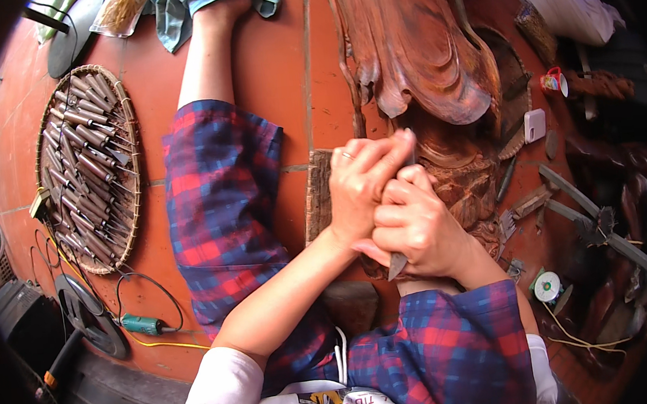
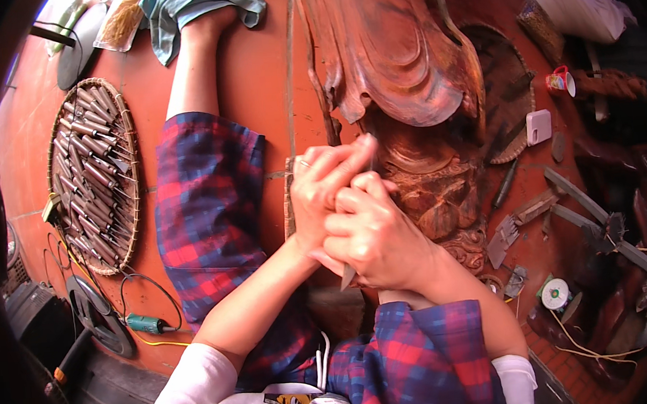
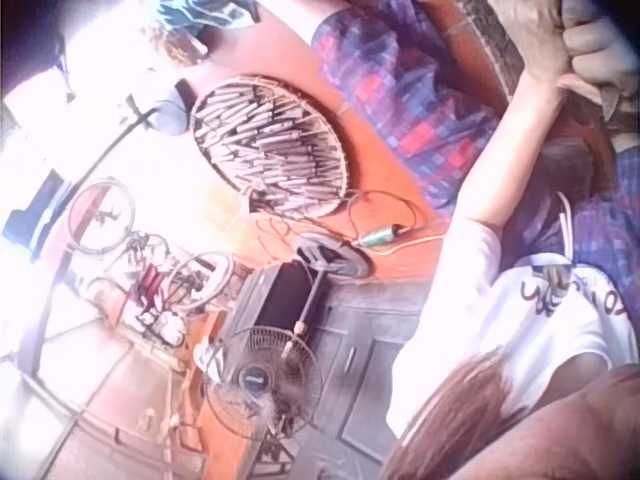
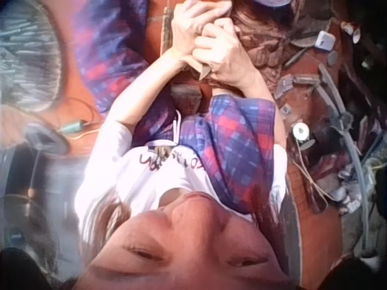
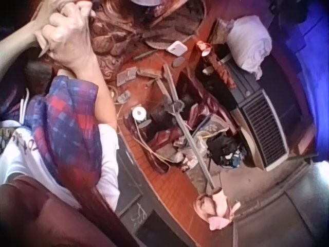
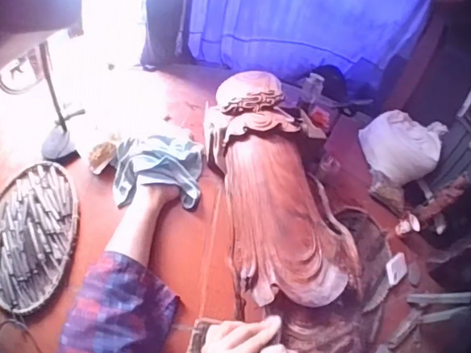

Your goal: The person carves a large wooden object using a small knife, focusing on refining intricate details. They occasionally switch tools from a basket of carving tools to continue shaping the wood.

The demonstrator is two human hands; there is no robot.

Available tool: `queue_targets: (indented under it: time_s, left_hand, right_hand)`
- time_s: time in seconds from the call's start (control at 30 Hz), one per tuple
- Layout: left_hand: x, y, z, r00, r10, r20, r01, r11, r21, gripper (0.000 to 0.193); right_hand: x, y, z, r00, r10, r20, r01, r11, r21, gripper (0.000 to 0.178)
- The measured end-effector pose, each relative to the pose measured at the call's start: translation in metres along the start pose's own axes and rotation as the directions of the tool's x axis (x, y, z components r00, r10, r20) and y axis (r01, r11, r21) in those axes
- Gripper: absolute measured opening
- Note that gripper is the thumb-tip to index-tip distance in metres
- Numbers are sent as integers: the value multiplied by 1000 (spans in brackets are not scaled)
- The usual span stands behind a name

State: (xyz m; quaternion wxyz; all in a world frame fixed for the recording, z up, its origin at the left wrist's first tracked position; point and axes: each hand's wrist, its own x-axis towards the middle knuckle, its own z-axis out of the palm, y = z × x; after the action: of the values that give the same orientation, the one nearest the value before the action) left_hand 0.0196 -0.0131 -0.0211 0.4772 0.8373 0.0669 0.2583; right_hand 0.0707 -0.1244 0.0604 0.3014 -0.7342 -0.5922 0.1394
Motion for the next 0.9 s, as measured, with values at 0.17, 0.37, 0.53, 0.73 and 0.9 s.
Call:
queue_targets:
  time_s: [0.17,0.37,0.53,0.73,0.9]
  left_hand:
    - [6,10,-7,998,66,8,-66,997,-30,54]
    - [11,-8,-8,994,113,10,-113,993,27,42]
    - [-2,4,-5,998,41,48,-44,997,65,51]
    - [4,1,-6,997,32,71,-37,997,71,48]
    - [-3,3,1,1000,23,20,-25,990,137,46]
  right_hand:
    - [0,-12,-11,999,33,16,-34,999,24,26]
    - [10,6,14,997,-42,-67,40,999,-36,28]
    - [-4,-1,7,998,28,-48,-28,1000,1,25]
    - [7,6,-1,998,-37,-49,38,999,18,28]
    - [-9,7,0,1000,-3,-25,4,999,40,23]
